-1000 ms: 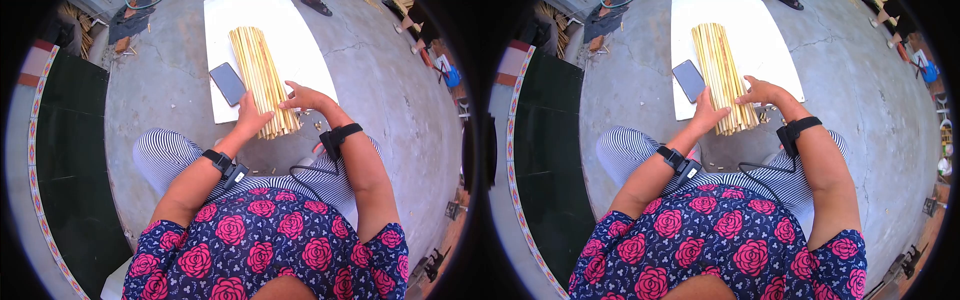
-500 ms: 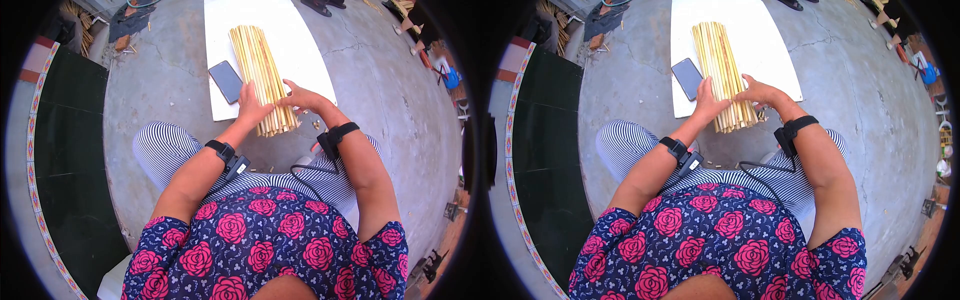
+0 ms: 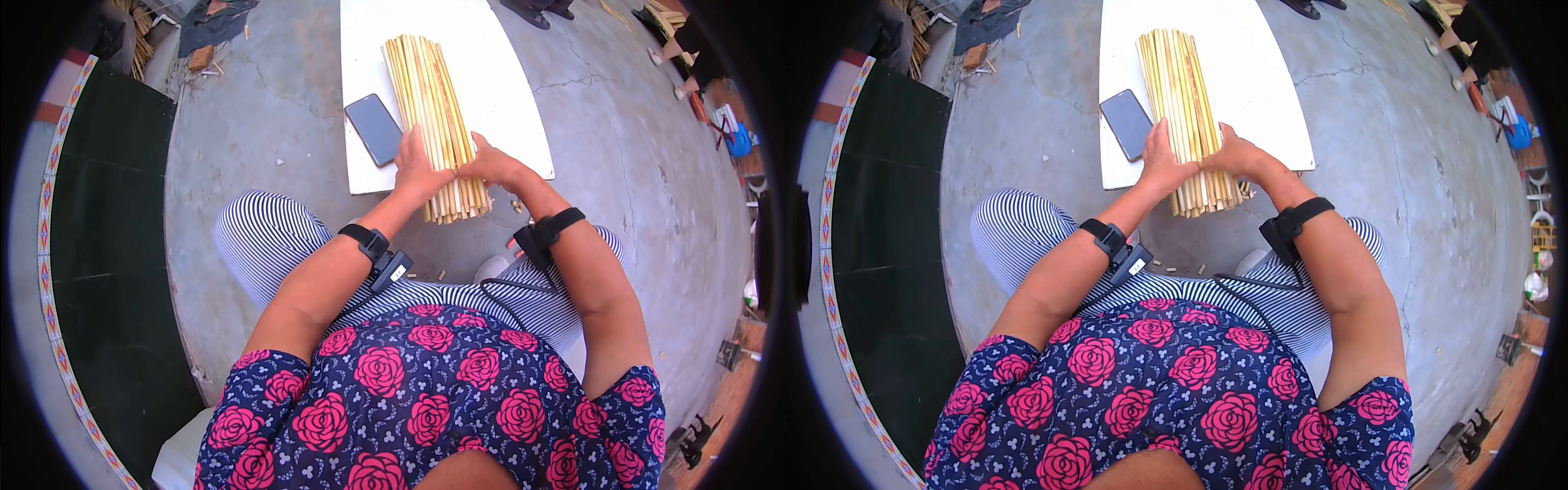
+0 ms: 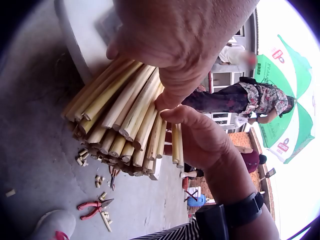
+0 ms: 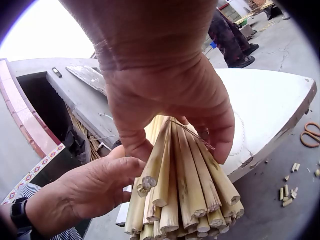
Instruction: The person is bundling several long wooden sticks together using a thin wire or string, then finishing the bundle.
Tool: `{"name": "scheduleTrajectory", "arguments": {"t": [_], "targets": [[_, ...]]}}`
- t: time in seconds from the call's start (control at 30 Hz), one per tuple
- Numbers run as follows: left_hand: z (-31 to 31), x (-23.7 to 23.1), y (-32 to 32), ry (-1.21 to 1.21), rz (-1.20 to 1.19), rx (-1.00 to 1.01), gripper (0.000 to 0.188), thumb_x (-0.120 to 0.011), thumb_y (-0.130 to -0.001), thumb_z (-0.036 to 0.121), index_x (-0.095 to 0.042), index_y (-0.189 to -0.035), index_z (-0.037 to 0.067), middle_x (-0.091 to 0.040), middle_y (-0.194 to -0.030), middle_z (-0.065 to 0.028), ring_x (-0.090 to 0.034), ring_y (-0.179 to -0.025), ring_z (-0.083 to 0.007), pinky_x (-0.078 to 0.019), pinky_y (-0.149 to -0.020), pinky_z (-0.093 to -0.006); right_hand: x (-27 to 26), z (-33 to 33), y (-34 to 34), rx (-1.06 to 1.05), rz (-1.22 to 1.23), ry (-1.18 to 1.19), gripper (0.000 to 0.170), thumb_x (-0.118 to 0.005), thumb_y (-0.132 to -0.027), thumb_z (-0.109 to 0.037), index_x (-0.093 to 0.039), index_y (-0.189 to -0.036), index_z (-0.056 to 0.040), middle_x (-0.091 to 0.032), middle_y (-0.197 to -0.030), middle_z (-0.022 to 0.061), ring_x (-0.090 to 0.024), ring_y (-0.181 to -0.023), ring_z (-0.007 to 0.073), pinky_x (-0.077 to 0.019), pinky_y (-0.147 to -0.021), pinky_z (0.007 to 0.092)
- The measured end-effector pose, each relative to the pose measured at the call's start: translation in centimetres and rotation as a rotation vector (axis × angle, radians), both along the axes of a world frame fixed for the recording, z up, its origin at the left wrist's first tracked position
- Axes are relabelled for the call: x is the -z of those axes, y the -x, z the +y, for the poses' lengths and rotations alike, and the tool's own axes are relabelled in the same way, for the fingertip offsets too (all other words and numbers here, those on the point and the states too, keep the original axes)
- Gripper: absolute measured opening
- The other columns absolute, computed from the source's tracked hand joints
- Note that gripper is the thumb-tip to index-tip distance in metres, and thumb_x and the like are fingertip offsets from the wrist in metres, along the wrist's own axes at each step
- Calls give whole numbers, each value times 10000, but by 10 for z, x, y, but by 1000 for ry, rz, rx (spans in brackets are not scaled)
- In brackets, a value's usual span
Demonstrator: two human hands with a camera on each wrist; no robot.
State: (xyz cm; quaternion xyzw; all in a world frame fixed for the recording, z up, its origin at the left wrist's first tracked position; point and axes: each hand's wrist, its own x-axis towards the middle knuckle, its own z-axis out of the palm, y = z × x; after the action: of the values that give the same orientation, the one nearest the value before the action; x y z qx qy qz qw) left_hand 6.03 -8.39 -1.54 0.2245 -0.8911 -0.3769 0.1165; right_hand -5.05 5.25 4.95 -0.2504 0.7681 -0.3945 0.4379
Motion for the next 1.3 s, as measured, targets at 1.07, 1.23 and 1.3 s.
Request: {"name": "scheduleTrajectory", "arguments": {"t": [1.07, 1.23, 1.3], "targets": [[-11, 4, 3, -127, 91, 46, 955, -752, -689, 198, -200, -1456, 58, -311, -1423, -224, -263, -1361, -387, -212, -1120, -492, 70, -17, 20, 89, 173, 135, 795, -725, -661, -141, -360, -1354, -8, -555, -1142, 118, -557, -1046, 230, -524, -805, 352], [-13, 4, 2, -117, 45, 63, 969, -746, -703, 200, -178, -1474, 45, -277, -1449, -225, -251, -1378, -372, -222, -1134, -464, 54, -13, 17, 75, 22, 181, 852, -735, -676, -120, -280, -1380, 30, -540, -1181, 194, -562, -1093, 292, -498, -898, 375], [-15, 1, 2, -126, -24, 57, 990, -747, -716, 215, -162, -1493, 28, -230, -1478, -226, -251, -1387, -356, -269, -1146, -417, 49, -10, 17, 69, -16, 146, 894, -748, -688, -127, -233, -1400, 41, -526, -1217, 223, -559, -1123, 320, -493, -925, 404]]}}
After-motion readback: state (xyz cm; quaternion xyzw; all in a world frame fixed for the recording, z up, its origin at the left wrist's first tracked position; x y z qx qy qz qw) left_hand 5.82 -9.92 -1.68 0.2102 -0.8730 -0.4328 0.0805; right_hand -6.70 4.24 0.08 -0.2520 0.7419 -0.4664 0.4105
